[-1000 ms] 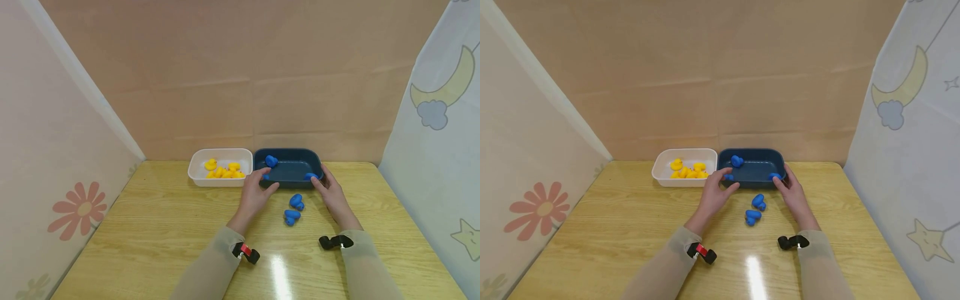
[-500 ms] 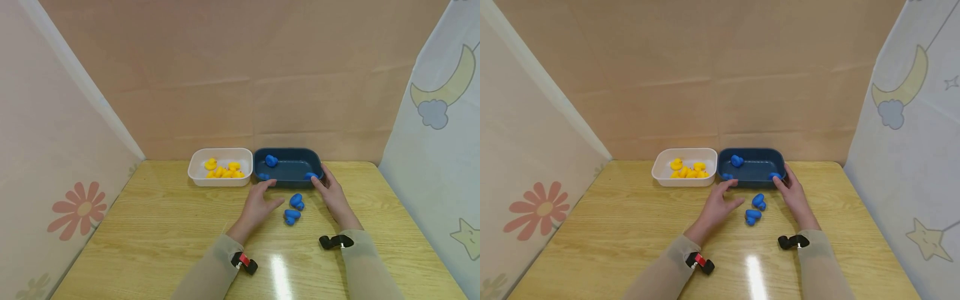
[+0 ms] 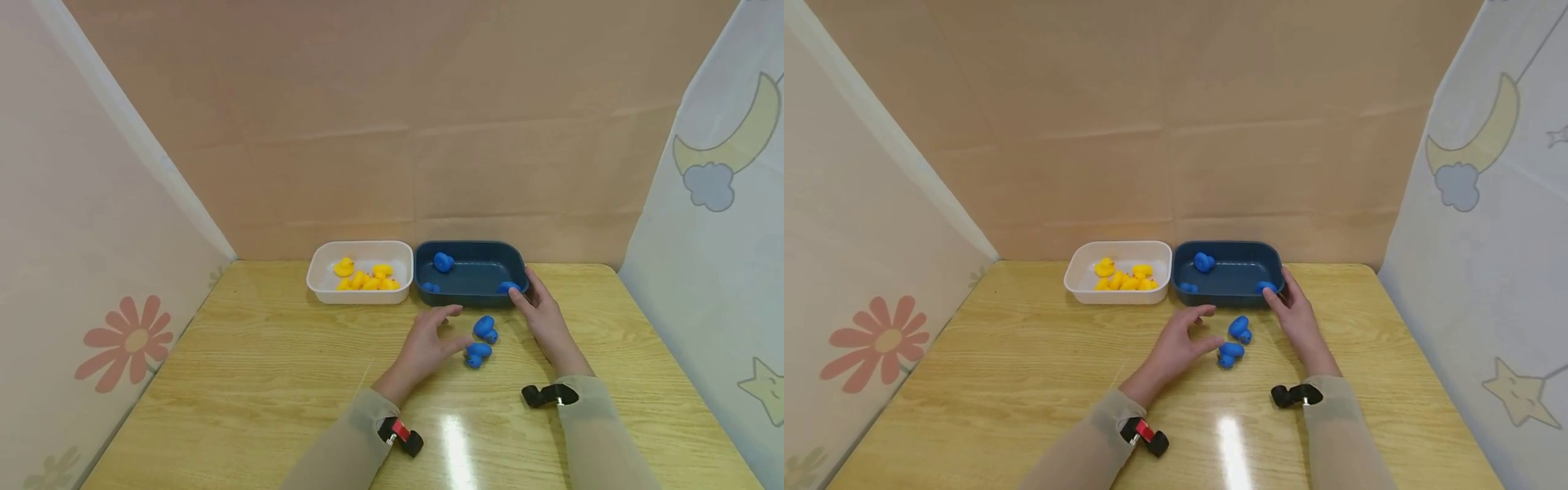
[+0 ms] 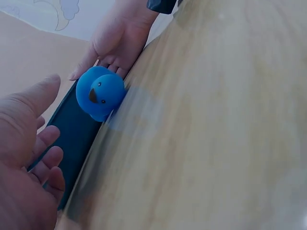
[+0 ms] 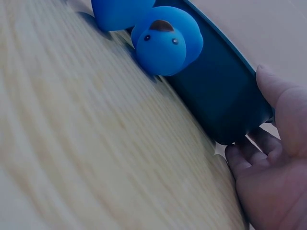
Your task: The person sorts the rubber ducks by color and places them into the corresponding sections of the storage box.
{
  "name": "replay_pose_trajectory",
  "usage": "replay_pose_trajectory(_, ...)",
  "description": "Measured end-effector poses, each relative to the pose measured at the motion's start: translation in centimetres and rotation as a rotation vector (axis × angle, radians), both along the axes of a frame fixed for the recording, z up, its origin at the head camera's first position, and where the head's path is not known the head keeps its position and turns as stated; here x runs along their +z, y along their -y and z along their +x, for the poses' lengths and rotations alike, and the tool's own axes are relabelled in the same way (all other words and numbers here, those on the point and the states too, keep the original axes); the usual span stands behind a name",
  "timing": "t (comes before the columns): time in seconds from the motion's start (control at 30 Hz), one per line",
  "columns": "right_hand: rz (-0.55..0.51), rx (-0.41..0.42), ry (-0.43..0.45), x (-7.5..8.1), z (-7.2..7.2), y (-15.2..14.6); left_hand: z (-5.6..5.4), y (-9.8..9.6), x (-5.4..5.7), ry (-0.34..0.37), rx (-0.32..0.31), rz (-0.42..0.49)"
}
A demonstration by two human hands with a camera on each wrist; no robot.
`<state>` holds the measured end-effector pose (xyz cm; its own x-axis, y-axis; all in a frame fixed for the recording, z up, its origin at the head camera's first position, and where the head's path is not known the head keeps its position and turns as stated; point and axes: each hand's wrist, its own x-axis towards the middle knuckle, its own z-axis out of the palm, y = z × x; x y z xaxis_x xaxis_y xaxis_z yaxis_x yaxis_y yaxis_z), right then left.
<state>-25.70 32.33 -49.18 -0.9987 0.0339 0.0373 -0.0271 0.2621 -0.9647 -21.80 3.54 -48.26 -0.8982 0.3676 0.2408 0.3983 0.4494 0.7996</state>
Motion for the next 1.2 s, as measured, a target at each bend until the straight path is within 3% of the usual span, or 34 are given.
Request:
replay_pose_trajectory(0.47, 0.001, -0.001, -0.01, -0.3, 0.6, 0.4, 0.8, -0.2, -1.2, 0.009, -0.106, -0.093)
replay_pose_trajectory(0.87, -0.001, 0.0, -0.007, -0.3, 0.4, 0.2, 0.9, -0.2, -1.3, -0.088, -0.154, -0.188)
replay_pose_trajectory(1.2, -0.006, 0.002, -0.018, -0.3, -0.1, -0.1, 0.8, -0.4, -1.1, -0.138, -0.157, -0.264)
